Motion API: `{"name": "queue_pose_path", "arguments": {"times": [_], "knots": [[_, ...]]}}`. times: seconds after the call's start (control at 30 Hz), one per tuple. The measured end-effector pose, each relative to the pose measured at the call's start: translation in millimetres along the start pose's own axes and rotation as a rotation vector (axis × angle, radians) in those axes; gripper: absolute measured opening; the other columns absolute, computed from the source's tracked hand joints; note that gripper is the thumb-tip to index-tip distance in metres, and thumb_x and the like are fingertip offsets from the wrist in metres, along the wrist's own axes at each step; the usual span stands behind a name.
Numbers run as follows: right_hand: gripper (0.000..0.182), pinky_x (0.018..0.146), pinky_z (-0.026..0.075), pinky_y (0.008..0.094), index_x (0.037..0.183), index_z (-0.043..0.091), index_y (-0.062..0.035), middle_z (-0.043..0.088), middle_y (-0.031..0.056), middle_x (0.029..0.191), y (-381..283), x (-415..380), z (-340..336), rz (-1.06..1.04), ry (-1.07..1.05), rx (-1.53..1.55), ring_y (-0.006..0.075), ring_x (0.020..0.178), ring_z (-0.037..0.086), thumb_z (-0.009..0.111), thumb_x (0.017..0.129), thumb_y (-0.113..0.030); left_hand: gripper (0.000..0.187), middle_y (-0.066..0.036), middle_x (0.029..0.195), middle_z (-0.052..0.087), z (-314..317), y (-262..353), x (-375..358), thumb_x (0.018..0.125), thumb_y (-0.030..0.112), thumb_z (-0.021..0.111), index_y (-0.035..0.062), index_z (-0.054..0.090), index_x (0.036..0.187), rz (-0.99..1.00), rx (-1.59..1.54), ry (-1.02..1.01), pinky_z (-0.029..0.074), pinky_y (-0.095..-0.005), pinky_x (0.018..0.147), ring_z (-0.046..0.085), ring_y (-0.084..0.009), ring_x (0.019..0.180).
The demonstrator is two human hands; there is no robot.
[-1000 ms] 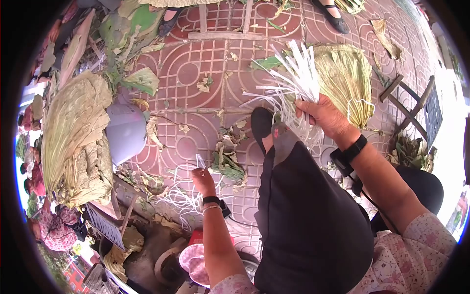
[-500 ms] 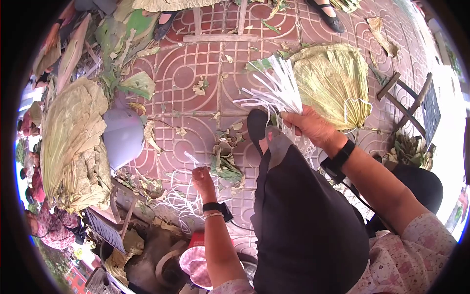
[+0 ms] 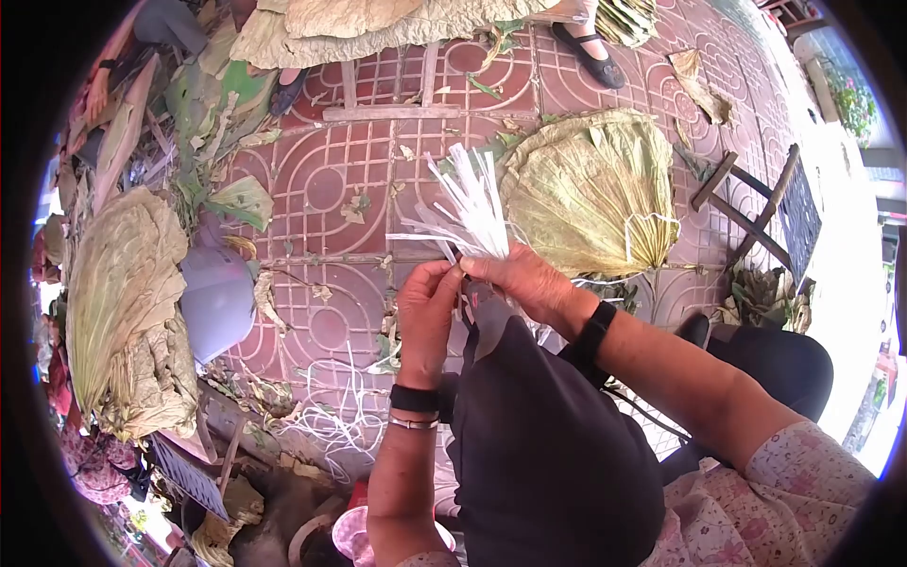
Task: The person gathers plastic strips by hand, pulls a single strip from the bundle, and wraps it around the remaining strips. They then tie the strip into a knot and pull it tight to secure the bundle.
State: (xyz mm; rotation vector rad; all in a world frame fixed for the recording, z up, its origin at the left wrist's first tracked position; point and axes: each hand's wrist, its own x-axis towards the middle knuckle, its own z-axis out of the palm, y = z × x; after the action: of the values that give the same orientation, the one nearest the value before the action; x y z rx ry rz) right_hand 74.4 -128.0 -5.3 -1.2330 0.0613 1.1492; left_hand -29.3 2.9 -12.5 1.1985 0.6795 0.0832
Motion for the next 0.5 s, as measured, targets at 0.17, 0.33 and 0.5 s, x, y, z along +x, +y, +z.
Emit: {"name": "queue_pose_path", "arguments": {"times": [0.17,0.33,0.5], "knots": [[0.027,0.054,0.038,0.0226,0.1,0.066,-0.0088,0.062,-0.0035,0.08,15,4,-6,0.027,0.013,0.098,0.0058,0.065,0.05,0.078,0.082,-0.025,0.01,-0.001,0.089,0.068,5,-18,3,0.094,0.005,0.063,0.0014,0.064,0.103,0.033,0.071,-0.026,0.046,-0.0203,0.067,0.059,-0.0053,0.077],[0.021,0.051,0.038,0.0231,0.097,0.067,-0.0081,0.062,-0.0014,0.076,20,7,-14,0.019,0.094,0.036,0.0069,0.059,0.048,0.075,0.084,-0.022,0.008,0.001,0.079,0.065,11,-46,1,0.092,0.004,0.066,0.0027,0.065,0.1,0.083,-0.006,-0.024,0.046,-0.0203,0.064,0.057,-0.0033,0.072],[0.013,0.052,0.04,0.0226,0.095,0.065,-0.0072,0.068,0.0028,0.081,2,7,-26,-0.045,0.165,0.077,0.0081,0.059,0.049,0.063,0.094,-0.02,0.008,0.003,0.076,0.062,-7,-43,-16,0.092,0.007,0.065,0.0044,0.066,0.099,-0.09,-0.041,-0.075,0.041,-0.0197,0.06,0.052,-0.0023,0.067]]}}
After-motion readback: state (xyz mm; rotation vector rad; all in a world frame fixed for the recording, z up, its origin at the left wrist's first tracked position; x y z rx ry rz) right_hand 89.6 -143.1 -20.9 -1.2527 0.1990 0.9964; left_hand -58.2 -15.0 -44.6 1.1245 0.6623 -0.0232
